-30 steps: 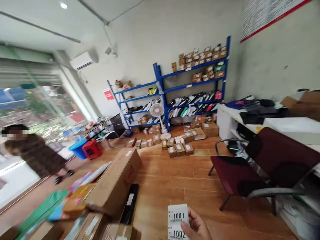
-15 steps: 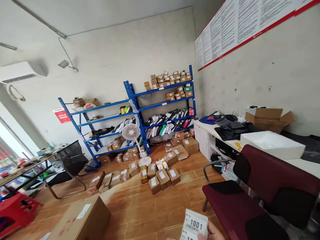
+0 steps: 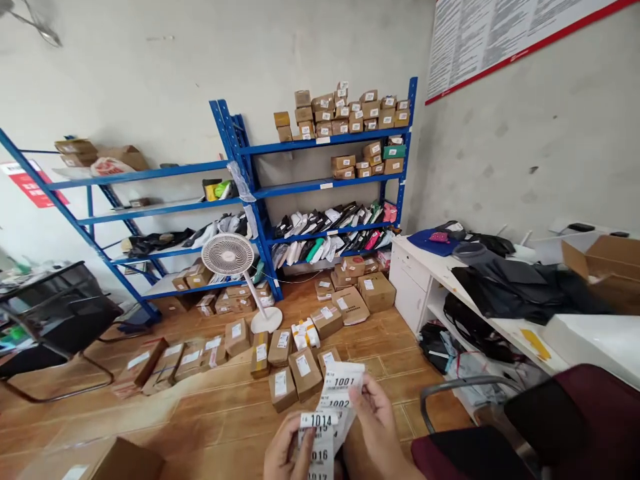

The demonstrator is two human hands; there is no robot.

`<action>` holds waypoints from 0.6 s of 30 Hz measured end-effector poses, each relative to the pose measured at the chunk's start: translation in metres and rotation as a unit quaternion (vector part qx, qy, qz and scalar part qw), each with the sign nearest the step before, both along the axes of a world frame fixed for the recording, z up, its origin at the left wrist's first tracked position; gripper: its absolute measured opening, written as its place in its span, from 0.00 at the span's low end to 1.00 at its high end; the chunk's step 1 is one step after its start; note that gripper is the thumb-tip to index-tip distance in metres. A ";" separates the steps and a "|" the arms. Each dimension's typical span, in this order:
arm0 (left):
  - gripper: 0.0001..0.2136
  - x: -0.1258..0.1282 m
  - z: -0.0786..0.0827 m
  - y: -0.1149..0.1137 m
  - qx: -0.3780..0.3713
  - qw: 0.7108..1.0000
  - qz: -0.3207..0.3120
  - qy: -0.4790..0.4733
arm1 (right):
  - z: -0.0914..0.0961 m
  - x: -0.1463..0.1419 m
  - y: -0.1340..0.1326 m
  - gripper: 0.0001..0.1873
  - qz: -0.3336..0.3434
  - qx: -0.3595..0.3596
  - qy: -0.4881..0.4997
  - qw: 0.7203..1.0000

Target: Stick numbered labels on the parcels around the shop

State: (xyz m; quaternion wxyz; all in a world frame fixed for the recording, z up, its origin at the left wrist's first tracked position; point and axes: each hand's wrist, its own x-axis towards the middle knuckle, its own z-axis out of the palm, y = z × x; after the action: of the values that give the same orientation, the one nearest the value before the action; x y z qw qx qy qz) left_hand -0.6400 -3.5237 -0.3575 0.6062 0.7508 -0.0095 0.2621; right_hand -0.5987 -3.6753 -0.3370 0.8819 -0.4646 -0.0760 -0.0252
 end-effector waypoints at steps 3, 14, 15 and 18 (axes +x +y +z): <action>0.12 0.121 0.012 0.021 0.008 0.999 -0.039 0.003 | -0.001 0.118 0.011 0.15 -0.038 -0.003 0.018 0.999; 0.20 0.511 0.100 -0.025 0.209 0.916 -0.338 -0.049 | 0.042 0.477 -0.069 0.19 -0.375 0.015 0.088 0.923; 0.20 0.543 0.108 -0.040 0.212 0.901 -0.373 -0.066 | 0.044 0.502 -0.081 0.19 -0.410 0.009 0.092 0.908; 0.21 0.634 0.120 -0.089 0.189 0.873 -0.438 -0.101 | 0.050 0.581 -0.114 0.19 -0.480 0.001 0.103 0.871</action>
State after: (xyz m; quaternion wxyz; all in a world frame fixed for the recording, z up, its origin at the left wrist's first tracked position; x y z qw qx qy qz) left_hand -0.0065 -3.6128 -0.2380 0.5011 0.7394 -0.4481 0.0373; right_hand -0.0177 -3.7890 -0.2866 0.7645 -0.4429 0.2472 -0.3977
